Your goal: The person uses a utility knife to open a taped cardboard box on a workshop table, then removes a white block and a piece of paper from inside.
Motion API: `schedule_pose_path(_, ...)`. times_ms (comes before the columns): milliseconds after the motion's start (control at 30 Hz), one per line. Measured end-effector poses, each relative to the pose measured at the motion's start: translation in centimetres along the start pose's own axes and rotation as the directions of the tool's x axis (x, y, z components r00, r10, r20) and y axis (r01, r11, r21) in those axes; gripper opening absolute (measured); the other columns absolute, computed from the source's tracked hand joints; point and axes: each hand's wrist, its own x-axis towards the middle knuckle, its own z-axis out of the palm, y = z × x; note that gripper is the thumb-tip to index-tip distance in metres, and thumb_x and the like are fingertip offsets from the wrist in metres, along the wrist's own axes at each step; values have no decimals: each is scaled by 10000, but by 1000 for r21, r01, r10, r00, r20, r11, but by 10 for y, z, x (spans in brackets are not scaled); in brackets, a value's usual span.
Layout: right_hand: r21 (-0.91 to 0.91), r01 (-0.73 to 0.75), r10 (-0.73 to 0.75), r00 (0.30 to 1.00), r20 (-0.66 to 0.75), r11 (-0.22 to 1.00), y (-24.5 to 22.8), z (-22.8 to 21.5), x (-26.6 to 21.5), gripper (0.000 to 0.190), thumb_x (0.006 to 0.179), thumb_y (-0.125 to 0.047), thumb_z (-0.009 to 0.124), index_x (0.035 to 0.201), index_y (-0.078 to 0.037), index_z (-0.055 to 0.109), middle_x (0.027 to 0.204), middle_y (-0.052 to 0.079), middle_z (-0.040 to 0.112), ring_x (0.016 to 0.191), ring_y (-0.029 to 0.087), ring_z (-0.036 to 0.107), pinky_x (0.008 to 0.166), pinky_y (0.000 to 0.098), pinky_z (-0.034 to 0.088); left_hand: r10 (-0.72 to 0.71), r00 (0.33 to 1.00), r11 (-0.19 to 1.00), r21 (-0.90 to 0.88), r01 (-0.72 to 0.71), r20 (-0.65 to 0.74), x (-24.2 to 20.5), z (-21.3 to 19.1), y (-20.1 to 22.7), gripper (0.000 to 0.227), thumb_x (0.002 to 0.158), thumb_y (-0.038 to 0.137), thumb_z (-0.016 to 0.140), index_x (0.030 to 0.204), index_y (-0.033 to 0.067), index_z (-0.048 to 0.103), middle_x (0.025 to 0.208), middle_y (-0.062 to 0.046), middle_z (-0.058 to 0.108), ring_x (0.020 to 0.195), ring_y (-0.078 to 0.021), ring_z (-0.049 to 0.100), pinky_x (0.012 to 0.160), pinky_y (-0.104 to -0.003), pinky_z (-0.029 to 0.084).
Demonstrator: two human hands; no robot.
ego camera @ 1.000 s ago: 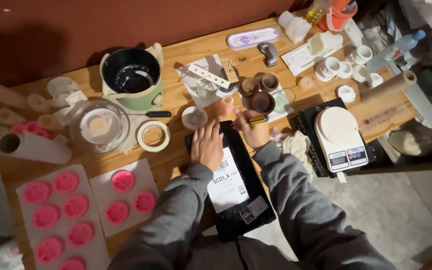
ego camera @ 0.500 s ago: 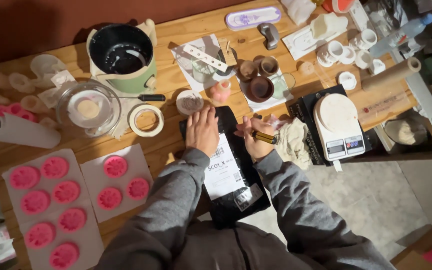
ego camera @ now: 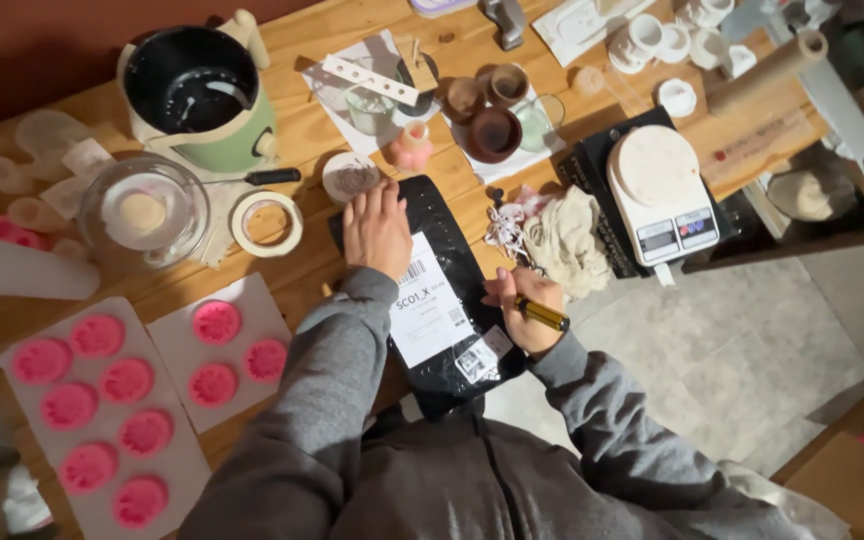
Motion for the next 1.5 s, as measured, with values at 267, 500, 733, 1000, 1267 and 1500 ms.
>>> schedule_pose_path(267,-79,-23,26,999,30,997,-10,-32,-33,432,1044,-242,594,640,-144,711,579,101,677,582,360,696,564,373,550,12,998,1000,13,-13,56,-1,-1,-3,284,1062,258,506,1223,80,659,1193,-89,646,1074,-285,631,929,-423,483)
schedule_pose_path(500,174,-229,249,963,-101,958,-10,-50,-34,467,1076,-185,525,683,-90,757,604,104,747,583,249,738,640,355,578,431,868,887,-294,-356,246,-29,1,18,138,945,147,606,1013,113,720,1020,-115,665,983,-344,625,837,-499,527)
schedule_pose_path(733,633,-419,650,738,-180,651,24,-69,-70,504,1126,-175,507,733,117,627,780,349,700,632,375,744,585,452,646,816,481,561,-642,-523,321,12,-37,36,265,736,211,594,992,142,602,983,-28,543,1061,-269,538,919,-418,439)
schedule_pose_path(1000,677,-458,728,664,-172,577,30,-52,-103,508,1109,-175,544,724,140,650,752,340,695,595,360,737,580,464,647,851,300,526,-679,-513,432,33,-25,57,353,601,325,703,858,166,521,898,-16,492,1001,-260,495,883,-425,411)
schedule_pose_path(1267,352,-534,611,775,-158,769,20,-51,-109,559,1074,-313,587,586,-60,695,497,80,637,485,121,491,548,220,416,804,191,588,-705,-397,563,51,-47,56,436,750,326,802,1081,129,597,1040,-49,538,1101,-280,510,921,-416,438)
schedule_pose_path(1500,555,-628,505,774,381,545,27,-8,-67,317,1048,-172,536,1096,75,728,395,68,475,262,113,416,308,186,332,800,334,595,-729,-338,499,20,-70,36,624,814,408,815,1342,147,608,1400,-74,549,1420,-318,406,1143,-507,335)
